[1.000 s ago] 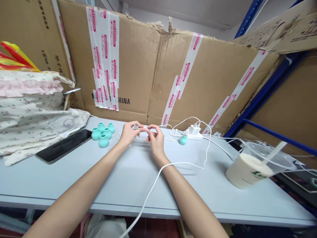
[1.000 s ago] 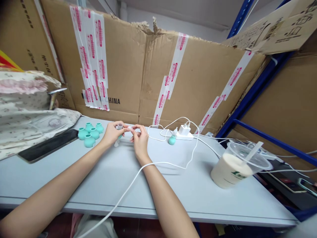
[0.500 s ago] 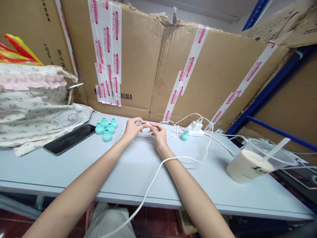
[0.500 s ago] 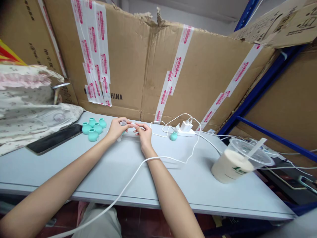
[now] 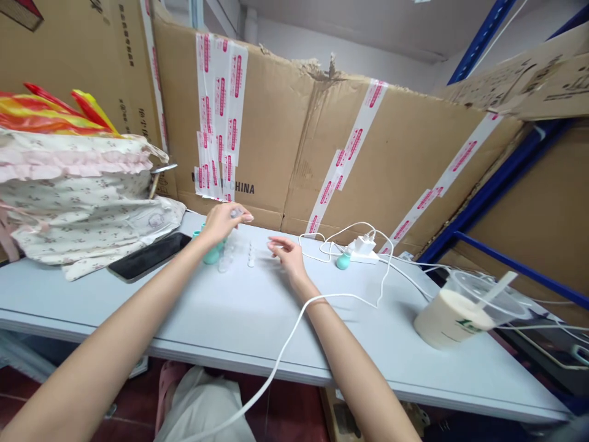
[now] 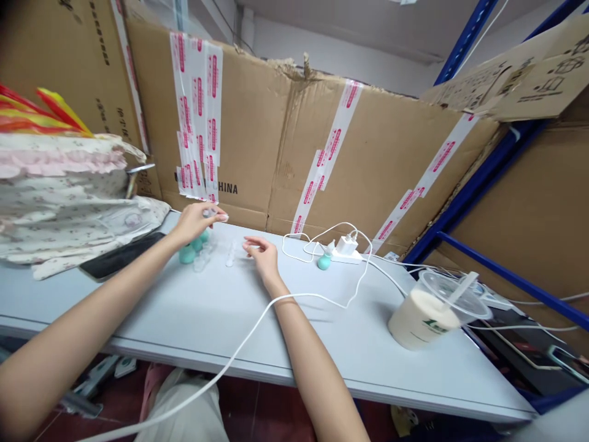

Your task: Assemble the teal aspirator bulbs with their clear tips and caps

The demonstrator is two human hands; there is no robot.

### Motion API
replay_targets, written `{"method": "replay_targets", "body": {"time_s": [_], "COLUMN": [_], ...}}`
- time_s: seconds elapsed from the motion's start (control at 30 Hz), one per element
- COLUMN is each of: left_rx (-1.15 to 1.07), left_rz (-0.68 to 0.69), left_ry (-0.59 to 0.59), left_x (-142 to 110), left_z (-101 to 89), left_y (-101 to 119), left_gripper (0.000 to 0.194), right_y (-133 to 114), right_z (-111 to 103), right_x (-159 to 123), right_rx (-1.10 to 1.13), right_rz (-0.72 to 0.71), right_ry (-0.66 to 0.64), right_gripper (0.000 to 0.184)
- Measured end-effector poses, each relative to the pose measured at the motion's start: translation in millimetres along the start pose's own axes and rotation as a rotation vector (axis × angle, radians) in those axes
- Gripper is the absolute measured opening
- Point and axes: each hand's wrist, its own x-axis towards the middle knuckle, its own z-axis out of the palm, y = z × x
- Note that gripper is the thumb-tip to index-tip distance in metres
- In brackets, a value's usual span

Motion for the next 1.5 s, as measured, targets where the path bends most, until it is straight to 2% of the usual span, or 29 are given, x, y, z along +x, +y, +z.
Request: {"method": "replay_targets", "body": {"time_s": [0.07, 0.13, 0.27, 0.3, 0.4, 0.57, 0.73, 0.87, 0.97, 1.13, 1.2, 1.3, 1.33, 1.5], "left_rx": [-0.009, -0.068, -0.156, -0.152, -0.169, -0.123, -0.076, -0.128, -0.191, -0.241, -0.232, -0.21, -0.202, -0.172], "left_rz": [-0.039, -0.076, -0.167, -0.166, -0.165, -0.186, -0.186, -0.177, -0.167, -0.176, -0.168, -0.137, -0.119, -0.042], "left_ry": [0.053, 0.081, 0.071, 0.043, 0.076, 0.066, 0.042, -0.018, -0.053, -0.105, -0.12, -0.145, -0.158, -0.226], "left_x": [3.7, 1.5, -14.2, -18.1, -25.2, -26.9, -28.0, -27.9, -27.8, -29.0, -29.7, -31.2, -31.8, -34.0], "left_z": [-18.8, -28.8, -26.1, -24.2, -22.5, -25.6, -22.6, -21.3, -21.6, -20.8, -19.3, -16.3, -15.5, -13.3], "left_y": [-18.1, -33.1, -46.7, -46.9, -45.3, -52.4, -58.5, -57.2, -55.0, -50.2, -48.4, -44.6, -43.0, -35.6], "left_gripper": [0.027, 0.03, 0.037, 0.038, 0.04, 0.037, 0.035, 0.037, 0.036, 0.033, 0.032, 0.03, 0.03, 0.029], "right_y": [2.0, 2.8, 0.4, -0.8, -3.9, -3.6, 1.0, 7.0, 7.2, -9.4, -17.5, -24.2, -24.8, -22.2], "right_z": [11.9, 22.3, 35.4, 37.8, 46.5, 67.6, 80.3, 81.4, 79.1, 67.4, 61.8, 57.3, 57.1, 60.8], "right_x": [-1.2, -2.1, -1.6, -0.3, 6.6, 15.3, 17.6, 21.2, 22.4, 21.7, 20.0, 13.9, 11.1, 0.2], "right_rx": [-0.189, -0.434, -0.872, -0.955, -1.123, -1.238, -1.407, -1.396, -1.311, -1.021, -0.875, -0.68, -0.657, -0.694], "right_rz": [-0.105, -0.224, -0.388, -0.398, -0.379, -0.325, -0.272, -0.21, -0.223, -0.249, -0.26, -0.275, -0.289, -0.364], "right_ry": [-0.071, -0.129, -0.208, -0.212, -0.186, -0.096, -0.092, -0.101, -0.087, 0.087, 0.021, -0.248, -0.286, -0.152], "right_gripper": [0.013, 0.006, 0.003, 0.004, 0.005, 0.009, 0.015, 0.014, 0.009, 0.014, 0.019, 0.023, 0.024, 0.024]}}
